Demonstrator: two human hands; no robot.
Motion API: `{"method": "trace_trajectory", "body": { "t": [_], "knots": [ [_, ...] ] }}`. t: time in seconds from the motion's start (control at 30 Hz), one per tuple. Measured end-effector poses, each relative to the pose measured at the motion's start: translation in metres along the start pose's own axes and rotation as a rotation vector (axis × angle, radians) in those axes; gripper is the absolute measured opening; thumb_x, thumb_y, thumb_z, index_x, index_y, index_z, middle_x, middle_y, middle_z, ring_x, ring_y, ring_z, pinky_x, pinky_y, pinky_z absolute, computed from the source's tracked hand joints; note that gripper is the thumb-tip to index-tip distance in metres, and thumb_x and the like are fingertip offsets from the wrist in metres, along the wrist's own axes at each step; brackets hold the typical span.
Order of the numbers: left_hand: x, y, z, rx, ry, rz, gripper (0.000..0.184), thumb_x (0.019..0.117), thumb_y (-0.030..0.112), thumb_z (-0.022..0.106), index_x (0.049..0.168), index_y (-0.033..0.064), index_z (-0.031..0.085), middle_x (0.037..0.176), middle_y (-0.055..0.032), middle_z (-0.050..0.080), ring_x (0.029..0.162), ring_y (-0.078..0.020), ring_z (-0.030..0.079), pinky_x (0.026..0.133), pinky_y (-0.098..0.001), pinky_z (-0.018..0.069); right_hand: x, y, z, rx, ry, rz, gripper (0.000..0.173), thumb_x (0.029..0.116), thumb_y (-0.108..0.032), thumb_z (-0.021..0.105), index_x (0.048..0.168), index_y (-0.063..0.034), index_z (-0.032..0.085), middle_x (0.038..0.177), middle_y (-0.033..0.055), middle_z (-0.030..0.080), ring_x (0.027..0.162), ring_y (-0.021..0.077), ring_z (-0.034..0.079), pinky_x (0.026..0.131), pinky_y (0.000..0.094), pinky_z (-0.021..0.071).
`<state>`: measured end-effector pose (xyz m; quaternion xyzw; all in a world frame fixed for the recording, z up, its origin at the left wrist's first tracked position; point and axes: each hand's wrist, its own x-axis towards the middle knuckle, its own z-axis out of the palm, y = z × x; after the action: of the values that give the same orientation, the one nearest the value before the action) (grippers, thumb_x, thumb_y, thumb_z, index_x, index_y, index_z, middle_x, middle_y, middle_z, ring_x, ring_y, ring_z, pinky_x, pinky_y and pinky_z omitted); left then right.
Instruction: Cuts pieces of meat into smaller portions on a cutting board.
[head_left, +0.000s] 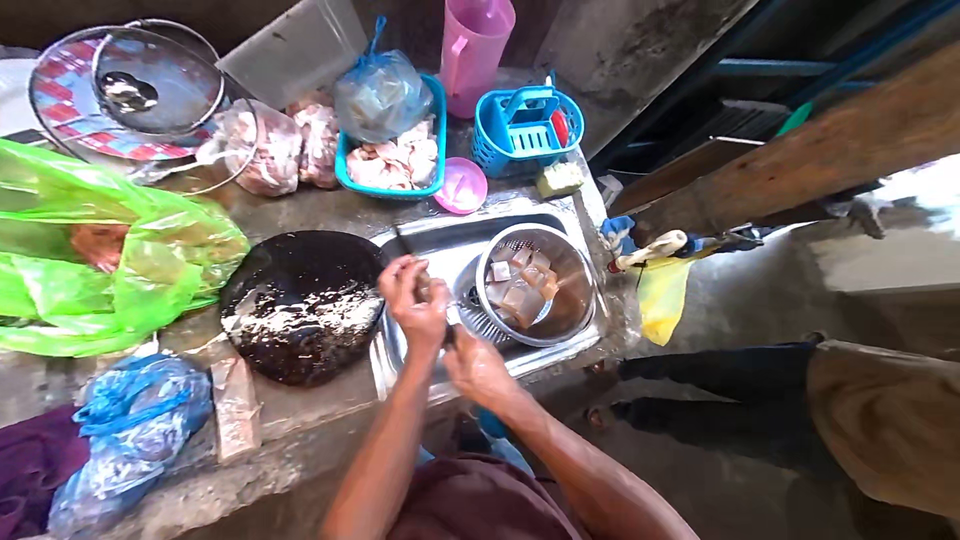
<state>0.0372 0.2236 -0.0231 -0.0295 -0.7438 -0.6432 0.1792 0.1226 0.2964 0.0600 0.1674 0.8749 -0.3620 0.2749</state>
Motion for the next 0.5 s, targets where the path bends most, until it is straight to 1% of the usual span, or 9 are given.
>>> {"method": "trace_trajectory", "body": {
  "t": [0.07,0.13,0.2,0.23,0.3,0.33,0.4,0.47,0.5],
  "knots": [
    [-0.018,0.011,0.048,-0.098,-0.095,0.0,0.038,0.0855,0.015,0.071,0.12,-0.0008,0.069,0.136,-0.0208,0.056,0.114,-0.0257,0.061,0.092,-0.0379,0.0561,-0.014,0.031,-0.029,-0.067,0.095,0.09,0.045,0.1045,-0.025,0.047,0.146,-0.0072,0.052,0.111,0.0193,0.072,0.105,0.0359,0.071,0.093,0.0582,0.055],
    [-0.034,0.019,0.085,-0.097,-0.227,-0.036,0.033,0.0886,0.013,0.07,0.119,0.0026,0.07,0.136,-0.0189,0.057,0.117,-0.0262,0.061,0.094,-0.0403,0.0566,-0.026,0.054,-0.058,-0.247,0.117,0.232,0.05,0.104,-0.028,0.048,0.151,-0.0096,0.045,0.11,0.0212,0.072,0.104,0.0395,0.071,0.091,0.0593,0.0549],
    [-0.043,0.027,0.098,-0.041,-0.374,-0.111,0.024,0.0924,0.012,0.068,0.116,0.006,0.073,0.142,-0.0166,0.057,0.129,-0.0289,0.057,0.103,-0.0456,0.0522,-0.032,0.072,-0.081,-0.432,0.104,0.376,0.052,0.1041,-0.029,0.047,0.153,-0.0141,0.043,0.113,0.0229,0.072,0.108,0.0425,0.07,0.092,0.0612,0.0529],
    [-0.045,0.027,0.094,-0.015,-0.409,-0.122,0.023,0.0931,0.012,0.066,0.114,0.007,0.074,0.143,-0.0153,0.058,0.132,-0.0286,0.055,0.106,-0.0465,0.0496,-0.034,0.083,-0.089,-0.491,0.107,0.409,0.05,0.1041,-0.029,0.046,0.152,-0.0152,0.044,0.114,0.0227,0.072,0.11,0.0425,0.07,0.092,0.0614,0.0522],
    [-0.043,0.024,0.063,0.042,-0.403,-0.059,0.024,0.0945,0.012,0.064,0.116,0.0066,0.074,0.136,-0.0132,0.064,0.128,-0.0246,0.06,0.106,-0.0435,0.0515,-0.036,0.103,-0.101,-0.544,0.129,0.412,0.047,0.1042,-0.028,0.045,0.149,-0.0157,0.048,0.113,0.022,0.073,0.11,0.0416,0.07,0.092,0.0614,0.0514],
    [-0.04,0.022,0.036,0.078,-0.362,-0.001,0.024,0.0944,0.009,0.064,0.115,0.0035,0.074,0.129,-0.0144,0.068,0.121,-0.0233,0.065,0.101,-0.0411,0.0553,-0.037,0.111,-0.106,-0.555,0.135,0.4,0.046,0.1044,-0.028,0.045,0.149,-0.0153,0.048,0.112,0.022,0.073,0.109,0.0414,0.07,0.092,0.0612,0.0514],
    [-0.035,0.016,-0.032,0.236,-0.275,0.065,0.024,0.0954,0.007,0.063,0.115,-0.0016,0.073,0.119,-0.0169,0.072,0.11,-0.0225,0.07,0.094,-0.0381,0.0591,-0.038,0.124,-0.115,-0.578,0.118,0.383,0.046,0.1052,-0.028,0.045,0.149,-0.0146,0.047,0.114,0.0227,0.072,0.11,0.0424,0.069,0.092,0.061,0.0512],
    [-0.036,0.011,-0.108,0.48,-0.166,0.052,0.026,0.0976,0.012,0.06,0.116,-0.0023,0.072,0.114,-0.019,0.072,0.099,-0.0226,0.072,0.087,-0.0362,0.0605,-0.039,0.14,-0.121,-0.61,0.086,0.358,0.048,0.1055,-0.031,0.047,0.15,-0.0138,0.047,0.117,0.0252,0.071,0.112,0.0457,0.068,0.092,0.0634,0.0513],
    [-0.04,0.011,-0.149,0.604,-0.111,0.015,0.027,0.0987,0.014,0.059,0.117,-0.002,0.071,0.114,-0.02,0.072,0.098,-0.0243,0.073,0.087,-0.0378,0.0602,-0.036,0.146,-0.122,-0.61,0.076,0.319,0.049,0.1052,-0.031,0.049,0.15,-0.012,0.048,0.119,0.0268,0.07,0.112,0.0476,0.068,0.092,0.0655,0.0513]
  ]
}}
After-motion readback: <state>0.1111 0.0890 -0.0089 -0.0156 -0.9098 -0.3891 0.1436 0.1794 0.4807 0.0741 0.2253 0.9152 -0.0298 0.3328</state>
